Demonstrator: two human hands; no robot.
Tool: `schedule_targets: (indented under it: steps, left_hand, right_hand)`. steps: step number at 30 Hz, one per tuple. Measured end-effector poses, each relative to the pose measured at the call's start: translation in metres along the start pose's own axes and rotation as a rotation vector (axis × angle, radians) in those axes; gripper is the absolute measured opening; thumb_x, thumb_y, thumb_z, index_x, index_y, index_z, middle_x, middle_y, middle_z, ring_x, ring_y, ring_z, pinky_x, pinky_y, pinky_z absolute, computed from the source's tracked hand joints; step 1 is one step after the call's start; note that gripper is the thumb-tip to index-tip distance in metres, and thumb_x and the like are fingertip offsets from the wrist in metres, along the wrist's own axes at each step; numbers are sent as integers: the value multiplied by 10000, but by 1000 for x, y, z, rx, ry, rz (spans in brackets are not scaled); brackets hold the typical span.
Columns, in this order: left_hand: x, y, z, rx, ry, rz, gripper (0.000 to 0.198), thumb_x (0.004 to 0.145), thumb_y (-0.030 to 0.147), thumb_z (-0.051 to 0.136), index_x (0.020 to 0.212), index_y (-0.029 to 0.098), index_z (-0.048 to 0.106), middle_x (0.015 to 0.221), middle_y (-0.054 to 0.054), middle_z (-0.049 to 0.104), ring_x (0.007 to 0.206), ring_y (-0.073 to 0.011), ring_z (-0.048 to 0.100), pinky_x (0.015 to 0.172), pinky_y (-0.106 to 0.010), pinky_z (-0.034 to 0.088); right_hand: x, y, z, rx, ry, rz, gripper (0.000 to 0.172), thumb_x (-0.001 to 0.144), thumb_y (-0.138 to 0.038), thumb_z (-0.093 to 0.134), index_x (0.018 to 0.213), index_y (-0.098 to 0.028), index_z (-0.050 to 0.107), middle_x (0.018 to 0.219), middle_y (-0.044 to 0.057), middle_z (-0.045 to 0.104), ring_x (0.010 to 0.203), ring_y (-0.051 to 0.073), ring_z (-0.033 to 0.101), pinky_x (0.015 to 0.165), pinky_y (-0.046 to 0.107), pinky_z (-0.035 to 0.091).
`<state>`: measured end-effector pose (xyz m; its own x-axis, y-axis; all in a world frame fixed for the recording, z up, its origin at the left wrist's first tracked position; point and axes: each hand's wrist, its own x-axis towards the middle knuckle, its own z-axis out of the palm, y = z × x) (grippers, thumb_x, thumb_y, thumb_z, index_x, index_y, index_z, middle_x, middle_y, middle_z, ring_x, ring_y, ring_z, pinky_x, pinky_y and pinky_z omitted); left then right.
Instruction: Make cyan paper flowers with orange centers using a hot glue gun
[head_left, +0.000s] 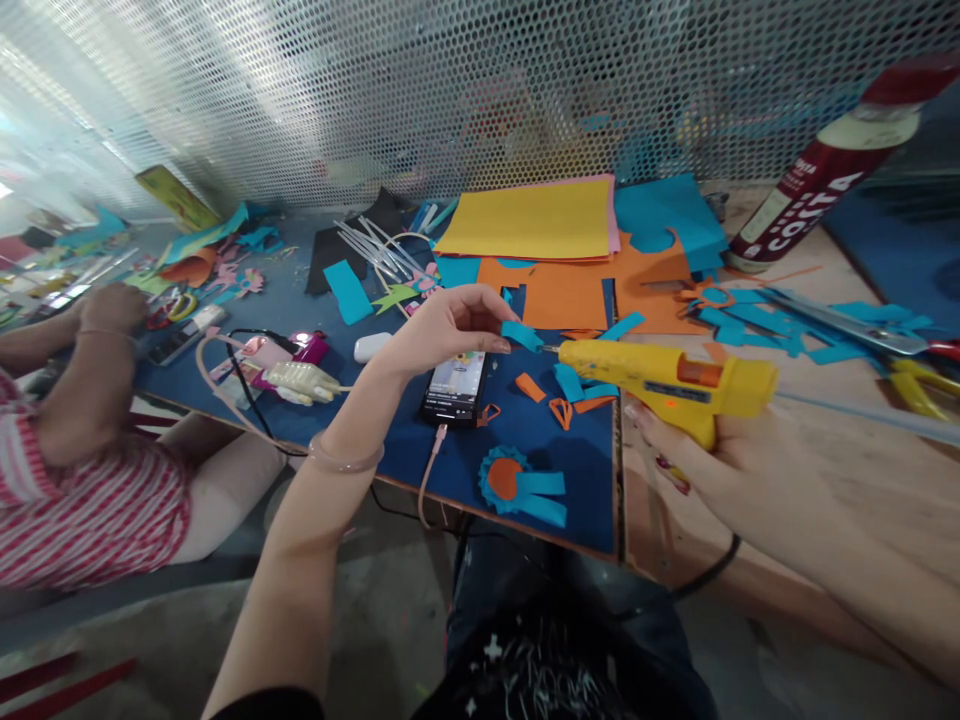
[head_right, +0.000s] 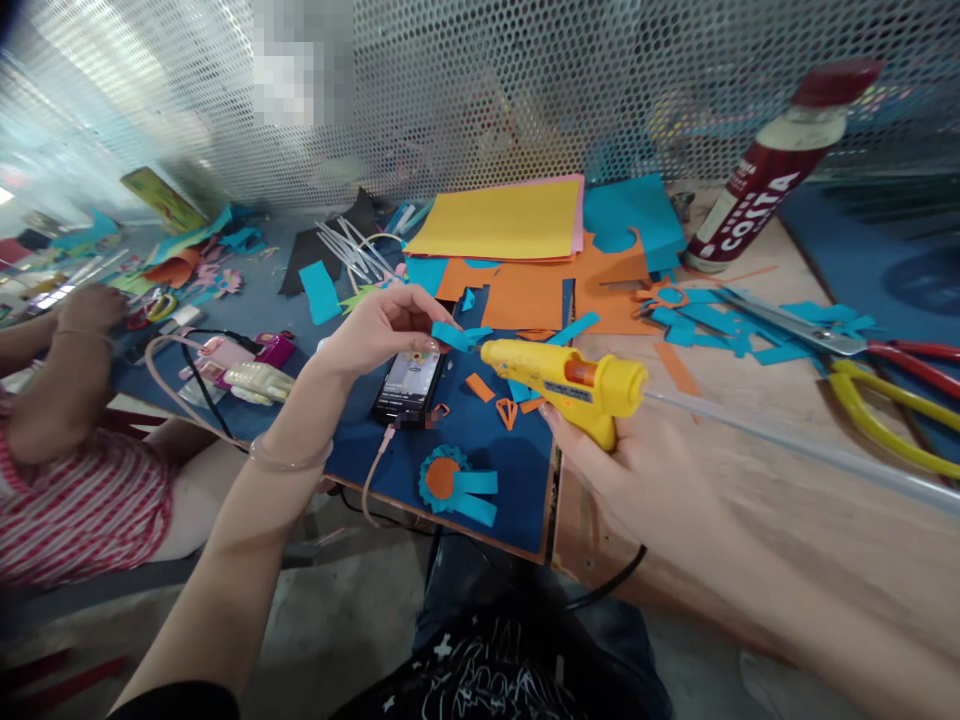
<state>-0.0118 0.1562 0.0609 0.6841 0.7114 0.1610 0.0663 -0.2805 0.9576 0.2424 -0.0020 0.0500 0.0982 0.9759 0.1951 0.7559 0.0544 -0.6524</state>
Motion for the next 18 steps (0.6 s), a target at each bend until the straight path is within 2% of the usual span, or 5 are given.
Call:
schedule_targets:
  steps: [5, 12, 18]
  left_hand:
    - [0, 0, 0, 8, 11, -6, 322, 686, 312, 858, 903, 183, 659, 861, -28, 715, 819, -157, 711, 715, -271, 582]
    - [1, 2, 1, -3, 13, -11, 329, 678, 302, 858, 897, 170, 649, 866, -33, 716, 821, -158, 709, 720, -273, 578]
    - [0, 2, 3, -15, 17, -17, 305, 673, 276, 854, 883, 179, 656, 842, -22, 713, 795, -148, 708, 694, -264, 571]
  right_hand:
    - [-1, -5, -2, 155, -44, -12, 387, 818, -538, 507, 824, -214, 720, 720, 72, 720, 623, 245, 657, 513, 343, 490]
    - [-4, 3, 4, 121, -89, 24, 380, 877, -535, 514, 879, -215, 718, 706, 44, 714, 568, 213, 631, 540, 340, 488]
    - [-5, 3, 4, 100, -80, 15, 346, 849, -544, 501, 842, -241, 668, 680, 36, 705, 552, 227, 632, 478, 336, 467]
